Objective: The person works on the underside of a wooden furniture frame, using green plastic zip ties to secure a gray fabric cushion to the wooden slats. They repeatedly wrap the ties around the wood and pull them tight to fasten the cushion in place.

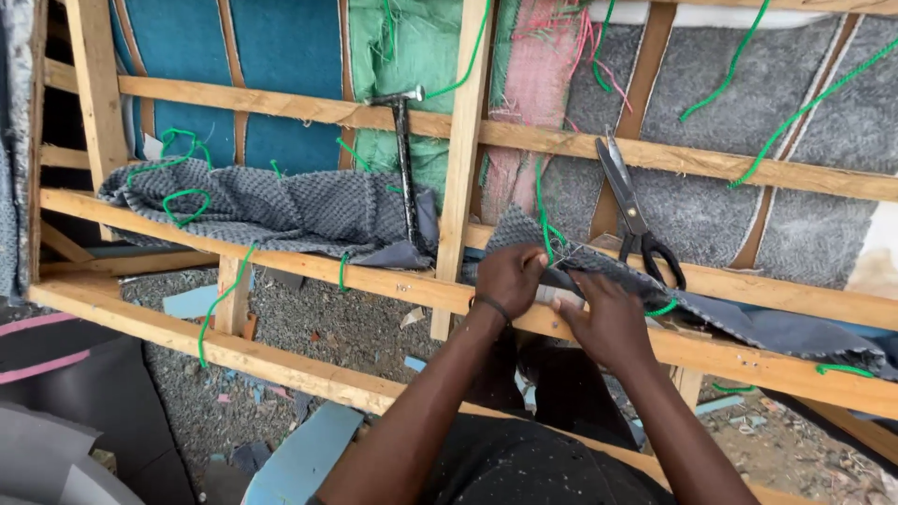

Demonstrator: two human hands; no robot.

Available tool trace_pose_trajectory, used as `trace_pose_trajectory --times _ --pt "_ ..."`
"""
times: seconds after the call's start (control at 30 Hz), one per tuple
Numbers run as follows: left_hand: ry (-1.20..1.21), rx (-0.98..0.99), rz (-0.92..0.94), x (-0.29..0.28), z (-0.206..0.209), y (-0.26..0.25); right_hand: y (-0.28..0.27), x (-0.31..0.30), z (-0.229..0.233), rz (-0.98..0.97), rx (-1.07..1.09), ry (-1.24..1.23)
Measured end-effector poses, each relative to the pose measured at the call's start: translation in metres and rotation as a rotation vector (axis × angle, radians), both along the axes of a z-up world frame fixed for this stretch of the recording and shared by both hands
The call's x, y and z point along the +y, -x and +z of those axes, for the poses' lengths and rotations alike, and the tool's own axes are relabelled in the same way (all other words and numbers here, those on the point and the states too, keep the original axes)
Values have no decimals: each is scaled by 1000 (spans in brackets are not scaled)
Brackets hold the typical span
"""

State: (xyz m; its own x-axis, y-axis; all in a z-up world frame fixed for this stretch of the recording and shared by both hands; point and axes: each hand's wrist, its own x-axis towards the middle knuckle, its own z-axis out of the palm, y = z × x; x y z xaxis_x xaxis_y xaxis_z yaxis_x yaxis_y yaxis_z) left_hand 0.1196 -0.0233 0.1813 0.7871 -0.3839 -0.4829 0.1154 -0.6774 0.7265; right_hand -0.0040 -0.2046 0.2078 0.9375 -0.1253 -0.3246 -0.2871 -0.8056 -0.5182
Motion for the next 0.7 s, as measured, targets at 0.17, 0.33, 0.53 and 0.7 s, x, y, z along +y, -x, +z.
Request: trace_pose_trajectory --times 0.17,0.33,0.53,0.7 --pt "-4 -67 -57 -3 3 -4 -23 -7 -58 -23 107 -170" --pt "8 -116 -164 13 2 3 -27 -14 -46 -183 151 -301" --pt "-331 -13 -180 -5 -27 -3 -29 -14 -49 -293 198 -306" --pt "-367 -75 -463 -8 -12 0 -36 0 -21 -200 224 -199"
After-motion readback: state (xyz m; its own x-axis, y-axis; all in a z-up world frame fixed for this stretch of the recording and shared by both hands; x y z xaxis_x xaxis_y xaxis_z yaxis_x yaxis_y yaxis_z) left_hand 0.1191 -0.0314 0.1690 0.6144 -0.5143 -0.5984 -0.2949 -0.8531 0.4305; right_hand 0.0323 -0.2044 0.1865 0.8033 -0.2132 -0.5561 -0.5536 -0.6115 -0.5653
